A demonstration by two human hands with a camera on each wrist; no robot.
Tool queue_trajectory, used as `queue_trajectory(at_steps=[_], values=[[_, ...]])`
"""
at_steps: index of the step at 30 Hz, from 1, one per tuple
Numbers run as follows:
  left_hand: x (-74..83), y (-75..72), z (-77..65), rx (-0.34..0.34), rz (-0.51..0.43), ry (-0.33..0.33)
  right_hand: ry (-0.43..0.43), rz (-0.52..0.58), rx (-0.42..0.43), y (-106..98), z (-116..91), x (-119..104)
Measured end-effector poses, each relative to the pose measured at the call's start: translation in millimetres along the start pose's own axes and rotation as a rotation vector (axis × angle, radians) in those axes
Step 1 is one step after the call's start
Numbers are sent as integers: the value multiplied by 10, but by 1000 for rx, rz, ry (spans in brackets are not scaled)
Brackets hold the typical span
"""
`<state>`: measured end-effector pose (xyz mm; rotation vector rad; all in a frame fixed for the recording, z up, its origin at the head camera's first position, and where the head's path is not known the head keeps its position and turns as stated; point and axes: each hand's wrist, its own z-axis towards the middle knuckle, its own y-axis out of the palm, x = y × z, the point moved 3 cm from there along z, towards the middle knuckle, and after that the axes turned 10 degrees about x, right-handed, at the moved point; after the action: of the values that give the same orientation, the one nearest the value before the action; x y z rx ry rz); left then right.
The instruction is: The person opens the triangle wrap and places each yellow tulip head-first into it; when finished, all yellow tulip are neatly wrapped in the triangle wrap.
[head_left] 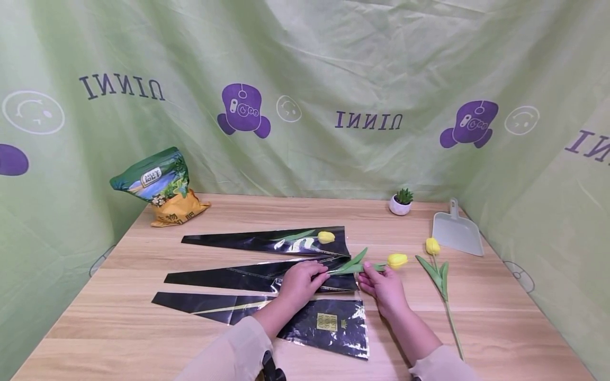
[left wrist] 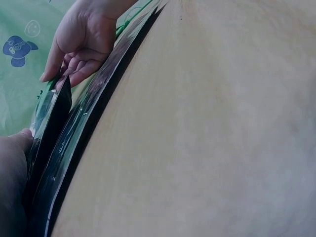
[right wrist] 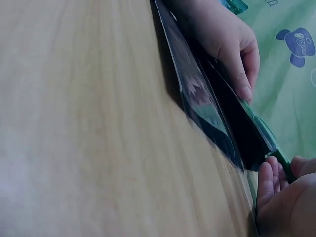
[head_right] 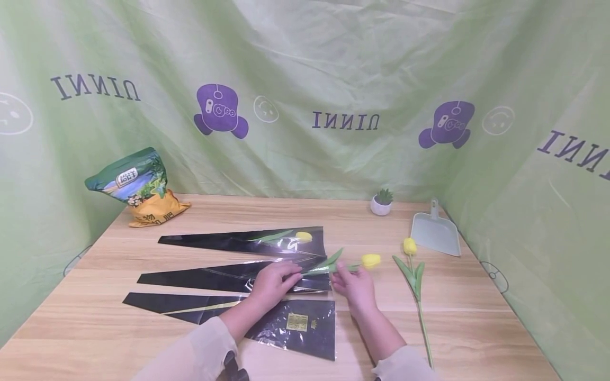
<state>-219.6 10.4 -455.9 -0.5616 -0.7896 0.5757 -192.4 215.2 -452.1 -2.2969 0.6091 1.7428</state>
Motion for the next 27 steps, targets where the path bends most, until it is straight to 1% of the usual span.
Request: queue_trajectory(at_steps=[5, 8, 18, 22, 27], values=[[-1, 3, -4, 1, 0, -2, -7, -13, -8, 49, -26, 0], [-5, 13, -4, 3, -1, -4, -8, -2, -9, 52, -37, -3], [-2, 7, -2, 15, -14, -2, 52, 137, -52, -9, -43, 3], [0, 4, -1, 15, -22, -4, 67, 173, -78, -30, -30, -3], [-3, 11, -5, 9, -21, -8, 52, 153, -109, -65, 11, -8]])
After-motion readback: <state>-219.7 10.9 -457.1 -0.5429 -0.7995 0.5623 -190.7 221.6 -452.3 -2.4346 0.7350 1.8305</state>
